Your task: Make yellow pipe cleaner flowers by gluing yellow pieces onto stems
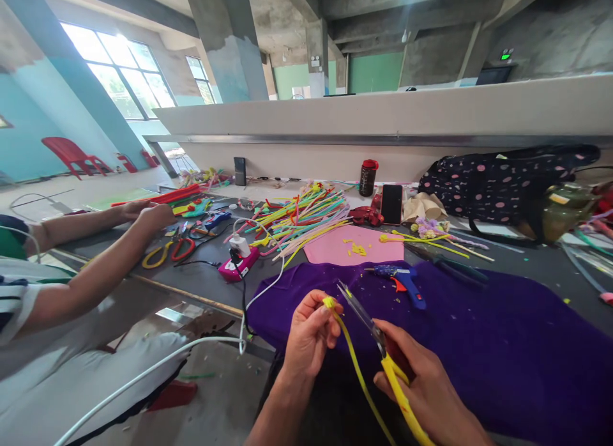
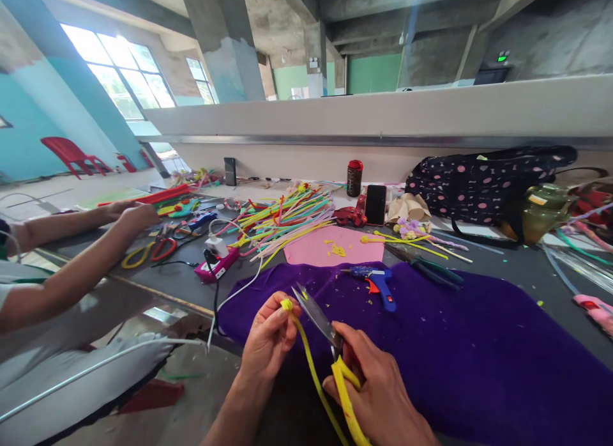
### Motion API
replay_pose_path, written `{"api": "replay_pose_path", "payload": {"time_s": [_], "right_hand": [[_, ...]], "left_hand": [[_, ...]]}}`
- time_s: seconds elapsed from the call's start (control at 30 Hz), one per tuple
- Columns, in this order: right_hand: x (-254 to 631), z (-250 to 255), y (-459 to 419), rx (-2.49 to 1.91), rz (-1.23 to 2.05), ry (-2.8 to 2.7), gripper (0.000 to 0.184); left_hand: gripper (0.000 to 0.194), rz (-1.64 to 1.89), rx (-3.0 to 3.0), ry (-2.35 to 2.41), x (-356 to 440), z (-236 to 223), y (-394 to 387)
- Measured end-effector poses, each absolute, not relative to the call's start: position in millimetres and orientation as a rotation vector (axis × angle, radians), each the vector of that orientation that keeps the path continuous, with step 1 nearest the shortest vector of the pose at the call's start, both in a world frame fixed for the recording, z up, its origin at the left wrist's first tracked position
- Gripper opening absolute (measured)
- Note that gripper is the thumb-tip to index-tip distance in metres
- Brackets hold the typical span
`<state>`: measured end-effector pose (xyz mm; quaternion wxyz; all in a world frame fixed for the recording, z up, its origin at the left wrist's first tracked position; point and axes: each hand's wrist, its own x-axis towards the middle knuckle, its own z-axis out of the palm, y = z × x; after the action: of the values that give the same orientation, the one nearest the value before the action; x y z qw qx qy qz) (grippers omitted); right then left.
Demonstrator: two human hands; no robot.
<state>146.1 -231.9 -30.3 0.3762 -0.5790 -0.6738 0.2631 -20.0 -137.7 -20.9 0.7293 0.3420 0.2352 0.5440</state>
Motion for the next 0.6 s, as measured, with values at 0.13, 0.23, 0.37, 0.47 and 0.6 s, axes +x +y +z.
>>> {"api": "replay_pose_path", "payload": {"time_s": [0.13,0.23,0.37,0.47,0.6], "right_hand": [[144,-30,-230,-1.498,0.668,-1.739,0.054],[143,-29,-229,-1.501,0.645,-1.767,0.054],[142,-30,-230,-1.497,0.560,-1.818,0.055],[142,-34,-228,-1.489,0.397,-1.873,0.056],[143,-40,-225,-1.459,0.187,-1.920,0.054]], "left_hand": [[0.032,1.197,0.771,0.578,-21,-17,-139],[0.026,1.198,0.783,0.598,-22,-14,-141],[0.022,1.204,0.796,0.610,-23,-11,-142],[0.022,1.200,0.822,0.649,-22,-9,-143],[0.025,1.222,0.848,0.685,-22,-8,-143]]}}
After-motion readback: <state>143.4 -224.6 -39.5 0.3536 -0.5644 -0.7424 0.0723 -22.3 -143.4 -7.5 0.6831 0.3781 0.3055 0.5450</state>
